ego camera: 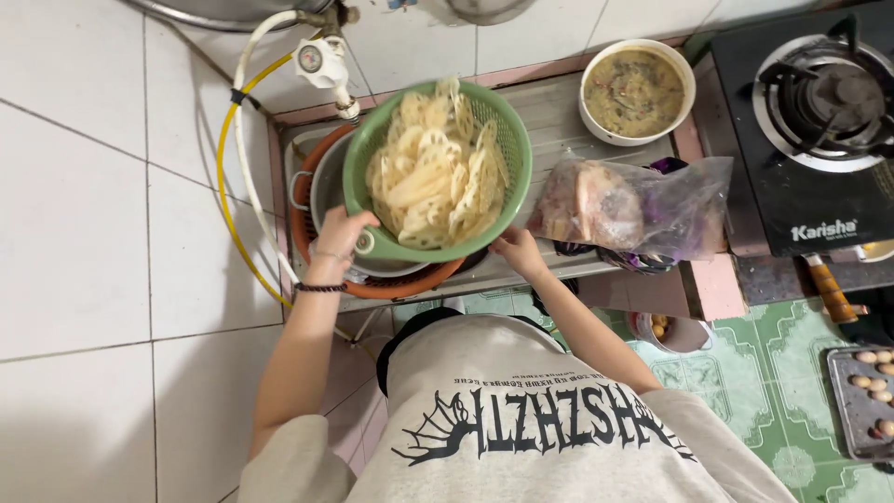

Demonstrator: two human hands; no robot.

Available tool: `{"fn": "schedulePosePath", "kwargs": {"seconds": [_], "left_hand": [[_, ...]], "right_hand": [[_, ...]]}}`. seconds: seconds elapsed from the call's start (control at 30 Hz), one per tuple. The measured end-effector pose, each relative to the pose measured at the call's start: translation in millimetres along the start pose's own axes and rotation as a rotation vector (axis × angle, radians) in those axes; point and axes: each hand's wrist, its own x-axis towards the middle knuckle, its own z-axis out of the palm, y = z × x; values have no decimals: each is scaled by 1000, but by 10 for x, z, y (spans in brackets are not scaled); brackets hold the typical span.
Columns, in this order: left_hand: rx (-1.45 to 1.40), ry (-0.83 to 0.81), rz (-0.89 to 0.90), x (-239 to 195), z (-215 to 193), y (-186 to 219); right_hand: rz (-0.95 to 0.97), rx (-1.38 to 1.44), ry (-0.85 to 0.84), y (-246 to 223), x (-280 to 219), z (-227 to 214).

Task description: The person rinses sliced lotus root in a water-filled basin at the sink, rubbing and turning the slices by hand, then transfers them into a green colander. They drain the basin, carry a kettle to the stove, pour hot water into a pot of mixed vegetables, and place a block of pork into a pot of water to blanch.

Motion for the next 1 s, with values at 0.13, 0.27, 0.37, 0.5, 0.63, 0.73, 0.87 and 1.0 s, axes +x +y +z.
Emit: {"fn": "schedulePosePath", "kwargs": {"seconds": [0.13,0.27,0.37,0.5,0.63,0.73,0.87,1.0], "left_hand": [[-66,39,-73,1,-126,-639],[-299,93,-129,-141,-201,-889],[-415,103,-108,-201,-296,-972],[-463,135,-63,-272,-371,-863],[-506,119,-99,-177,-370,-995],[-586,117,-167,-117,-279,-1038],[-618,125,-215,-120,-130,-921],[-573,140,-173,163,-253,-1243]], "right_hand": [[24,116,-25,-12,80,113],[3,41,-14,-108,-15,141],[4,33,-6,-207,-86,126],[-4,5,-7,-308,-166,158],[-28,72,-47,-532,-243,222],[-61,-11,-44,-845,-352,242],[-100,-180,15,-1112,-595,170],[-132,-185,54,-1038,-785,-11]]}}
